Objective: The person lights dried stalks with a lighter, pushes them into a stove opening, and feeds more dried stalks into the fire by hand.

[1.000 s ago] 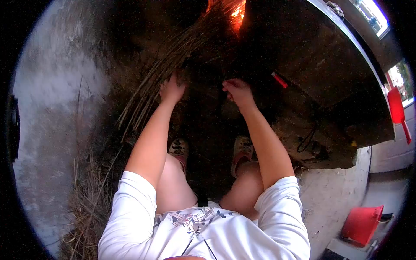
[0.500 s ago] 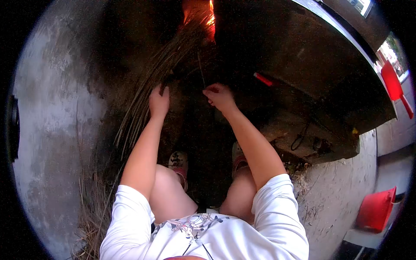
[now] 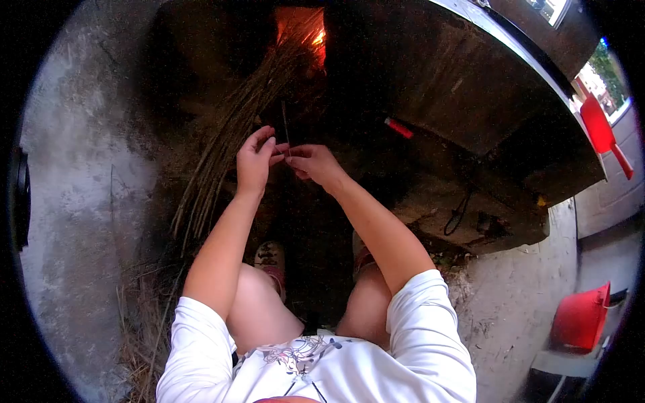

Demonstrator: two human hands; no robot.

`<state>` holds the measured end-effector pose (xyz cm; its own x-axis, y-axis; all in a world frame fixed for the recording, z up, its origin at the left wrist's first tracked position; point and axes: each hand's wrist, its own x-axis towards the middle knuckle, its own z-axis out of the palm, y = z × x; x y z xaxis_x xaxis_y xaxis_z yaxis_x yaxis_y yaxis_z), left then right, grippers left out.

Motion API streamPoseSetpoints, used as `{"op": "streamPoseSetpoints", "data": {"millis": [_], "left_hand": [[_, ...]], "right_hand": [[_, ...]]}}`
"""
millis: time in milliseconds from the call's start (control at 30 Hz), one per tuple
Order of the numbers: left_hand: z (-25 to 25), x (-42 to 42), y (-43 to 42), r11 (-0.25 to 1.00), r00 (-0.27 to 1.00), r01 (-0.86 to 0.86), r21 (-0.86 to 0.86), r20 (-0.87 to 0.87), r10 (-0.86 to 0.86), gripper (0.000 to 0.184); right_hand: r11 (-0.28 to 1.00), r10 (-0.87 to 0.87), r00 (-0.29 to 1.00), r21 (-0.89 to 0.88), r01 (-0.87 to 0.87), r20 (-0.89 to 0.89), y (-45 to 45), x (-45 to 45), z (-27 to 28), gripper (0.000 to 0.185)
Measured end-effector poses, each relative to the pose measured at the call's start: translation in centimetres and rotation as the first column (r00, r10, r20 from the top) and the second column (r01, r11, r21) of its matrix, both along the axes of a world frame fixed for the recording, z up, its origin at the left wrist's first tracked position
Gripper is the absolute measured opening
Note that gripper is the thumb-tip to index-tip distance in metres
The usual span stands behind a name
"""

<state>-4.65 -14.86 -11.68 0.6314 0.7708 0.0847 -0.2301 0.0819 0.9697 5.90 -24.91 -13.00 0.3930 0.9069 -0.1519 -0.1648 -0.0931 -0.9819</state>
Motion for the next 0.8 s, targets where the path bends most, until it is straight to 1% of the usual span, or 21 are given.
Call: {"op": "streamPoseSetpoints", "data": {"millis": [33, 67, 100, 133, 200, 233, 267, 300, 333, 367, 400, 467, 500, 567, 633, 667, 700, 767, 800], "left_hand": [[0.3, -0.2, -0.1, 1.000, 1.000, 0.001, -0.005, 0.003, -0.001, 0.034], [0.7, -0.4, -0.1, 0.999, 0.999, 0.042, -0.029, -0.026, -0.042, 0.036], [0.9, -0.6, -0.1, 0.995, 0.995, 0.081, -0.053, -0.053, -0.084, 0.038], [1.0, -0.6, -0.2, 0.995, 0.995, 0.082, -0.056, -0.050, -0.085, 0.038], [1.1, -0.7, -0.2, 0.990, 0.996, 0.091, -0.111, 0.031, -0.088, 0.039], [1.2, -0.8, -0.1, 0.989, 0.995, 0.093, -0.116, 0.035, -0.089, 0.039], [1.3, -0.9, 0.0, 0.982, 0.994, 0.103, -0.156, 0.062, -0.095, 0.040], [1.4, -1.1, 0.1, 0.974, 0.991, 0.116, -0.196, 0.088, -0.100, 0.041], [1.4, -1.1, 0.2, 0.972, 0.990, 0.120, -0.200, 0.092, -0.103, 0.041], [1.4, -1.3, 0.4, 0.960, 0.987, 0.123, -0.251, 0.134, -0.092, 0.041], [1.4, -1.4, 0.6, 0.945, 0.982, 0.127, -0.301, 0.175, -0.076, 0.041], [1.5, -1.9, 1.1, 0.933, 0.979, 0.125, -0.337, 0.192, -0.062, 0.041], [1.6, -2.2, 1.4, 0.921, 0.977, 0.124, -0.369, 0.207, -0.048, 0.041], [1.6, -2.8, 1.7, 0.912, 0.973, 0.126, -0.390, 0.226, -0.038, 0.044], [1.7, -3.6, 2.5, 0.902, 0.968, 0.129, -0.411, 0.251, -0.024, 0.048], [1.8, -4.3, 3.1, 0.959, 0.991, -0.020, -0.284, 0.121, 0.056, 0.049], [1.9, -5.0, 3.6, 0.979, 0.988, -0.155, -0.131, 0.002, 0.157, 0.051], [2.3, -6.3, 4.5, 0.965, 0.968, -0.253, -0.064, -0.014, 0.252, 0.057], [2.4, -6.8, 4.9, 0.962, 0.963, -0.270, -0.032, -0.022, 0.269, 0.057]], "right_hand": [[0.999, 0.011, 1.000, -0.048, -0.012, -0.009, 0.2, 0.3, -0.9, 0.028], [0.995, 0.022, 1.000, -0.095, -0.024, -0.020, 0.3, 0.5, -1.6, 0.023], [0.995, 0.022, 1.000, -0.098, -0.023, -0.017, 0.4, 0.2, -1.4, 0.023], [0.992, 0.007, 1.000, -0.129, -0.004, 0.018, 0.5, -0.4, -1.2, 0.023], [0.986, -0.008, 0.998, -0.166, 0.017, 0.056, 0.7, -1.5, -0.5, 0.023], [0.989, -0.003, 1.000, -0.149, 0.003, -0.001, 0.8, -2.2, 0.0, 0.020], [0.992, 0.001, 0.998, -0.130, -0.009, -0.057, 0.9, -2.6, 0.2, 0.018], [0.991, -0.002, 0.999, -0.134, -0.005, -0.052, 1.1, -2.7, 0.0, 0.018], [0.995, 0.031, 0.990, -0.095, -0.044, -0.136, 1.2, -2.8, -0.2, 0.018], [0.995, 0.068, 0.974, -0.051, -0.080, -0.217, 1.4, -3.0, -0.4, 0.018], [0.995, 0.066, 0.975, -0.054, -0.079, -0.214, 1.5, -3.2, -0.1, 0.018], [0.994, 0.093, 0.959, -0.023, -0.103, -0.268, 1.7, -3.9, 0.7, 0.016], [0.994, 0.092, 0.960, -0.024, -0.102, -0.266, 1.8, -4.1, 0.5, 0.016], [0.995, 0.083, 0.985, -0.051, -0.091, -0.153, 2.4, -4.6, 0.4, 0.018], [0.991, 0.098, 0.986, -0.081, -0.109, -0.133, 3.2, -5.0, 1.0, 0.017], [0.986, 0.111, 0.986, -0.108, -0.125, -0.121, 3.6, -5.2, 1.4, 0.017], [0.986, 0.113, 0.987, -0.108, -0.126, -0.118, 4.0, -5.1, 1.7, 0.017], [0.993, 0.051, 0.998, -0.104, -0.053, -0.029, 5.6, -3.7, 2.8, 0.018], [0.998, -0.010, 0.996, -0.060, 0.016, 0.088, 7.3, -1.9, 3.7, 0.018]]}}
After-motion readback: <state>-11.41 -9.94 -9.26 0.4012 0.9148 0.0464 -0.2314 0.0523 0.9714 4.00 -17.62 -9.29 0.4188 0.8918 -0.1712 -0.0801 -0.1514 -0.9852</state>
